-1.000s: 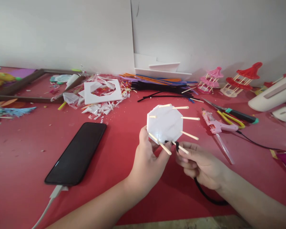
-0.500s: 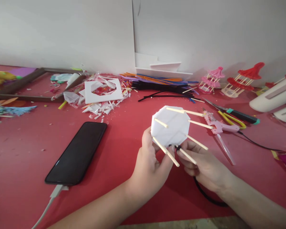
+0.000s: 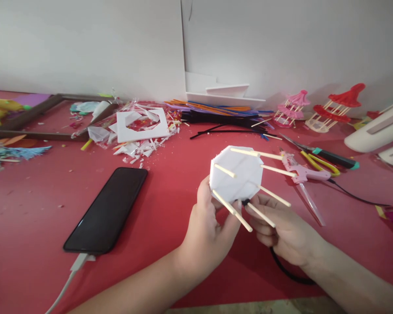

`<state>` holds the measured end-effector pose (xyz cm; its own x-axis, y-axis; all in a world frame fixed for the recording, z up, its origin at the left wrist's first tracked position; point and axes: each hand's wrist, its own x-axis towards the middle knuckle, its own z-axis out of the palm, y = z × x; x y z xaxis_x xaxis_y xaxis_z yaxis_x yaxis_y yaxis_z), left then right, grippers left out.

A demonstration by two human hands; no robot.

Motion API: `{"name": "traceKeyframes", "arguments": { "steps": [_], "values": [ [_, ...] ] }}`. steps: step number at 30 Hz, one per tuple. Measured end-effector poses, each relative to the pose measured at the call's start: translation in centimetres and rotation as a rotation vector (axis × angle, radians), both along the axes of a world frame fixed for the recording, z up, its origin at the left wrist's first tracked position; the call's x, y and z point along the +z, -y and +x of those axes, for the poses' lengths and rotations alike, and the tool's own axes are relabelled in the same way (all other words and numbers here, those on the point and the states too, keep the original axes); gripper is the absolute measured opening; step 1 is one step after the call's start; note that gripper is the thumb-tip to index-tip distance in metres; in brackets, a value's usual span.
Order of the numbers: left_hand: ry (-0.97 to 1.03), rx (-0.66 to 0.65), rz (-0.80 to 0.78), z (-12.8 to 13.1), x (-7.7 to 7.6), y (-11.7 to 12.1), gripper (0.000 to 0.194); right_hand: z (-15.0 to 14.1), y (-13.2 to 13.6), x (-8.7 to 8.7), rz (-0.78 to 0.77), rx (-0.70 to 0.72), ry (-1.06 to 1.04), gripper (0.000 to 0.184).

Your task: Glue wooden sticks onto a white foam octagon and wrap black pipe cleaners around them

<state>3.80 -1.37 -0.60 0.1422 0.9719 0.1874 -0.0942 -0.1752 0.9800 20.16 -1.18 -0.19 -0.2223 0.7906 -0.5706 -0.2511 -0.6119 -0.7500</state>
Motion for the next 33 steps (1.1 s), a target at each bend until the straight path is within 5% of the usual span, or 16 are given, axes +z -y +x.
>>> {"name": "traceKeyframes", "arguments": {
  "steps": [7,14,17,22,24,33],
  "values": [
    [-0.036,0.004,0.043,-0.3,0.0,0.1,0.053,0.1,-0.1,0.2,-0.021,0.058,0.004,0.055],
    [0.015,-0.024,-0.073,0.0,0.2,-0.4,0.062,0.0,0.0,0.1,0.090,0.008,0.084,0.049],
    [0.070,-0.010,-0.175,0.1,0.3,-0.8,0.057,0.0,0.2,0.1,0.308,0.008,0.285,0.041],
    [0.200,-0.009,-0.350,0.0,0.9,-1.3,0.049,-0.1,1.0,0.6,1.111,-0.049,0.963,0.001],
    [0.262,-0.048,-0.387,0.0,1.1,-1.3,0.051,-0.1,1.1,0.8,1.322,-0.074,1.088,0.010],
    [0.372,-0.127,-0.435,-0.2,1.3,-1.5,0.058,0.5,0.5,1.0,1.470,-0.034,1.166,0.015]
  ]
}}
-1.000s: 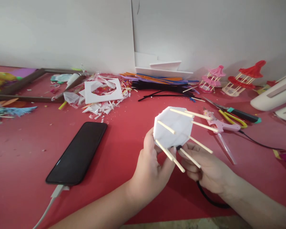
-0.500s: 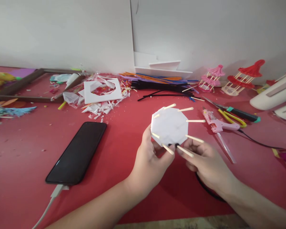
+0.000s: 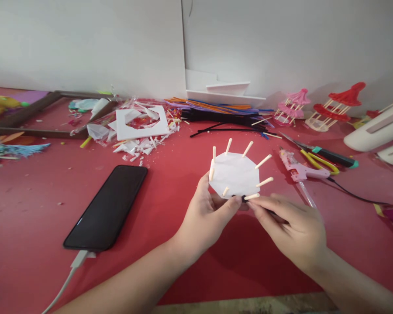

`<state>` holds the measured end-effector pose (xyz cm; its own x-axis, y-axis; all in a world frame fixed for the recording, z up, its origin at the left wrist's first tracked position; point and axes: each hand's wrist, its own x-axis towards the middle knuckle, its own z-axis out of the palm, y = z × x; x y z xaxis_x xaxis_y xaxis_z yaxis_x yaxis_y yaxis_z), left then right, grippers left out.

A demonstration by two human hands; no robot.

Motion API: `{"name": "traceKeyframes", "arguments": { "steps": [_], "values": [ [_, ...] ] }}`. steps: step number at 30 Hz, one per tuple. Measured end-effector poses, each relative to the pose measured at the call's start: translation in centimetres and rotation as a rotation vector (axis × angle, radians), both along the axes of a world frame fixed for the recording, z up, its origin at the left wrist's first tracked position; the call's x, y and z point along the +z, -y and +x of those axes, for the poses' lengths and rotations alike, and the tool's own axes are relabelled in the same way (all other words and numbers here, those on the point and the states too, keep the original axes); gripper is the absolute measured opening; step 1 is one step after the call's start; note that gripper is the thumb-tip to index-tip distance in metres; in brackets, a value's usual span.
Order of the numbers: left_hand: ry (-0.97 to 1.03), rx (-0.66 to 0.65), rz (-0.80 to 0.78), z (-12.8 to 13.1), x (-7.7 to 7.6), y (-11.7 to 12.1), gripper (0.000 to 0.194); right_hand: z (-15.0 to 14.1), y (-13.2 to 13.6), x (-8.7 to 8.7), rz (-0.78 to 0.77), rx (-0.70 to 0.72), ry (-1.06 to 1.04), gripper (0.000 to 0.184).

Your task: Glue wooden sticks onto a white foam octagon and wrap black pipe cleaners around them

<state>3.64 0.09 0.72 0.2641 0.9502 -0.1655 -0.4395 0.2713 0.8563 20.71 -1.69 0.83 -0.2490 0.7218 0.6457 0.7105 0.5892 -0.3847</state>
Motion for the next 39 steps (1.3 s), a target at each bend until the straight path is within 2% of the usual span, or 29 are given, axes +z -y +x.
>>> {"name": "traceKeyframes", "arguments": {
  "steps": [9,19,28,31,33,35,37,39],
  "values": [
    [0.031,-0.035,-0.066,0.2,0.1,-0.1,0.033,0.2,-0.1,0.1,0.020,-0.003,0.025,0.014],
    [-0.018,-0.039,-0.083,-0.1,0.0,-0.1,0.035,0.3,-0.1,-0.1,0.016,0.010,0.052,0.012],
    [0.066,-0.012,-0.006,0.0,0.3,-0.3,0.026,0.1,0.0,-0.2,-0.055,0.041,0.023,0.011],
    [0.044,0.020,0.000,-0.2,-0.2,-0.5,0.031,0.4,0.0,0.2,-0.187,0.008,-0.017,0.007],
    [0.016,0.059,0.007,-0.4,-0.5,-0.7,0.033,1.0,0.0,0.5,-0.355,0.023,-0.018,0.008],
    [-0.008,0.103,0.025,-0.7,-0.8,-1.2,0.033,2.1,-0.3,1.0,-0.582,0.123,0.007,0.017],
    [-0.027,0.131,0.056,-1.1,-1.0,-1.7,0.034,3.6,-0.8,1.3,-0.824,0.285,0.007,0.028],
    [-0.026,0.140,0.080,-1.4,-1.1,-2.1,0.034,5.4,-1.7,1.3,-0.987,0.411,-0.047,0.043]
  ]
}}
